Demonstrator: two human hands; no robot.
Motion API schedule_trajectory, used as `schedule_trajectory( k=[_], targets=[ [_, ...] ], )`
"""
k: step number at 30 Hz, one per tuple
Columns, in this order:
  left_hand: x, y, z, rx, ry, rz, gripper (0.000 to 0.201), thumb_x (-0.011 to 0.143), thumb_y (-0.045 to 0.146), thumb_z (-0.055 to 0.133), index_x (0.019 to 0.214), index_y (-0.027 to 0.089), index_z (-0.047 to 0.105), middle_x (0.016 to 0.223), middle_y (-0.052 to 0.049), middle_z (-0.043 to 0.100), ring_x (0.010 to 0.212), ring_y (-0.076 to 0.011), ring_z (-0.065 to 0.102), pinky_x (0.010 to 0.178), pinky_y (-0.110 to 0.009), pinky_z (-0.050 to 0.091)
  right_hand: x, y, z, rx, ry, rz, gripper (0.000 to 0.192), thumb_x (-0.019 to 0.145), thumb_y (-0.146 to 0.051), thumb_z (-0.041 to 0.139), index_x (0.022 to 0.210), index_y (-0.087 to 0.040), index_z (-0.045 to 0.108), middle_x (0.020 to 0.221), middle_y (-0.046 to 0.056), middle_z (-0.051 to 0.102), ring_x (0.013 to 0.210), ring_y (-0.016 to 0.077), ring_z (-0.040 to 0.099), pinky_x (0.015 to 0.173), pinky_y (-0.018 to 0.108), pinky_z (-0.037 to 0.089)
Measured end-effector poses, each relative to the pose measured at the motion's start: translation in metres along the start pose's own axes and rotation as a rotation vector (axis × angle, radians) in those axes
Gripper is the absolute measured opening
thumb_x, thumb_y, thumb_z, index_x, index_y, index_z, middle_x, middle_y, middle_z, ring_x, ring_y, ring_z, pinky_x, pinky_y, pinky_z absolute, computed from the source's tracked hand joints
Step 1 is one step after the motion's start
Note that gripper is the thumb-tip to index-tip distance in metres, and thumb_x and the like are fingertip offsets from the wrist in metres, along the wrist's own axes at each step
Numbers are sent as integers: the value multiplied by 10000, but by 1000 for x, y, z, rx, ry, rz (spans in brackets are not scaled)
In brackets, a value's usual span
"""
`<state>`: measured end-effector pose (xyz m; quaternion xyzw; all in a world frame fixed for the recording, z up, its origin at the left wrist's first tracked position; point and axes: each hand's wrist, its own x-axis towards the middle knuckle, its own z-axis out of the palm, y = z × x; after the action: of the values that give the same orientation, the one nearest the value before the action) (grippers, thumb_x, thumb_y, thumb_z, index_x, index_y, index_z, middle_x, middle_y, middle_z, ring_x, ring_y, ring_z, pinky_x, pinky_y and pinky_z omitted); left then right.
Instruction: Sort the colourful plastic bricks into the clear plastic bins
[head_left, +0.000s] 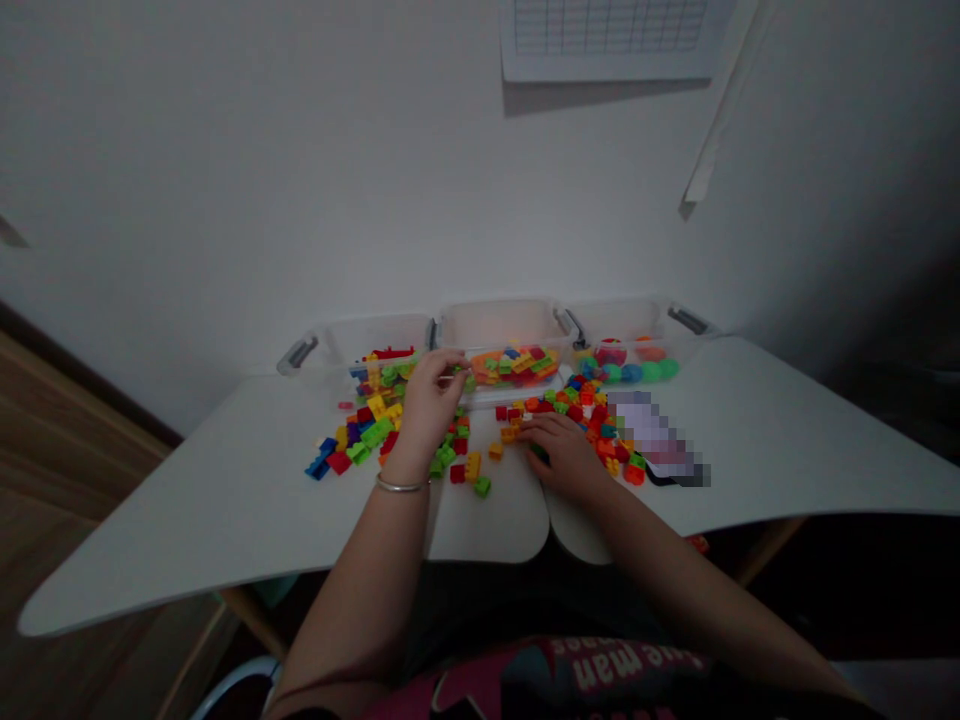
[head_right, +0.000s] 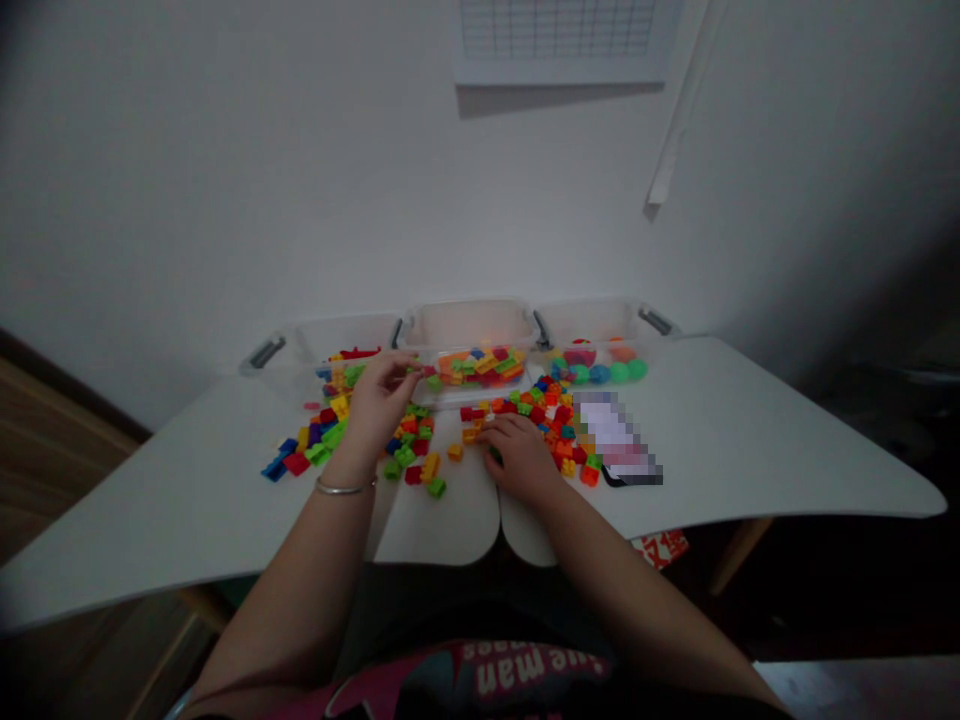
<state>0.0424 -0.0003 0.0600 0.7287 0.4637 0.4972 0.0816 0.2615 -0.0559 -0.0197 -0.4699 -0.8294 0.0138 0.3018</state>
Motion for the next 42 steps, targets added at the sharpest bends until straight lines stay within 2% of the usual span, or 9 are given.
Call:
schedule_trajectory(
  k=[4, 10, 13, 18, 21, 30, 35, 39, 42],
  targets=[
    [7, 11, 1, 209, -42, 79, 174, 881, 128, 509, 943, 187, 661, 1146, -83, 646, 1127, -199, 598, 1024, -380, 489, 0, 1, 1, -11, -6, -4, 233, 875, -180, 568, 1057, -199, 712, 1173, 79, 705, 1160, 254, 577, 1067, 468, 411],
    [20, 15, 14, 405, -44, 148, 397, 909, 89, 395, 1260, 150, 569, 1453, -143, 480, 1300, -241, 504, 1070, -412, 450, 0, 2, 1, -4, -8, -9, 247, 857, -170, 588, 1071, -195, 706, 1186, 75, 701, 1167, 251, 569, 1068, 462, 411],
    [30, 13, 22, 499, -78, 186, 445, 910, 87, 371, 1317, 137, 541, 1492, -144, 454, 1360, -255, 440, 1115, -433, 394, -1, 3, 2, -8, 1, -9, 241, 858, -166, 581, 1059, -206, 708, 1182, 74, 702, 1168, 248, 570, 1066, 462, 413],
    [40, 16, 27, 656, -221, 172, 375, 949, 211, 363, 1128, 95, 672, 1189, -167, 666, 1127, -273, 603, 1044, -443, 420, 0, 2, 2, -20, -9, -15, 238, 864, -181, 578, 1064, -193, 708, 1186, 83, 701, 1159, 256, 579, 1068, 471, 412],
    [39, 21, 26, 710, -246, 138, 382, 944, 236, 362, 1103, 94, 679, 1061, -172, 698, 1043, -292, 626, 969, -450, 437, 0, 1, 1, -13, -10, -9, 249, 864, -175, 575, 1071, -211, 708, 1191, 77, 699, 1165, 249, 575, 1069, 470, 409],
    [35, 14, 29, 687, -242, 166, 386, 910, 222, 421, 1195, 86, 643, 1150, -169, 692, 1097, -279, 617, 1084, -436, 346, 0, 1, 1, -15, -4, -5, 241, 875, -183, 572, 1071, -202, 711, 1185, 78, 703, 1158, 249, 576, 1068, 469, 409],
    [32, 9, 27, 664, -241, 208, 479, 909, 165, 394, 1361, 83, 526, 1313, -175, 624, 1249, -286, 544, 1144, -477, 294, -1, 2, 2, -1, 6, -17, 241, 867, -178, 582, 1066, -220, 711, 1179, 72, 704, 1168, 241, 571, 1068, 460, 411],
    [30, 11, 14, 639, -318, 207, 568, 901, 122, 382, 1469, 120, 396, 1502, -146, 464, 1381, -306, 420, 1140, -535, 306, -1, 3, 3, -3, 8, -18, 238, 867, -180, 580, 1064, -218, 709, 1188, 71, 699, 1164, 244, 571, 1067, 463, 414],
    [29, 16, -3, 612, -277, 204, 581, 895, 145, 438, 1473, 138, 392, 1514, -136, 447, 1376, -297, 418, 1134, -497, 338, -1, 3, 3, -8, 7, -15, 234, 865, -177, 580, 1055, -217, 711, 1186, 73, 700, 1160, 246, 576, 1066, 466, 416]
  ],
)
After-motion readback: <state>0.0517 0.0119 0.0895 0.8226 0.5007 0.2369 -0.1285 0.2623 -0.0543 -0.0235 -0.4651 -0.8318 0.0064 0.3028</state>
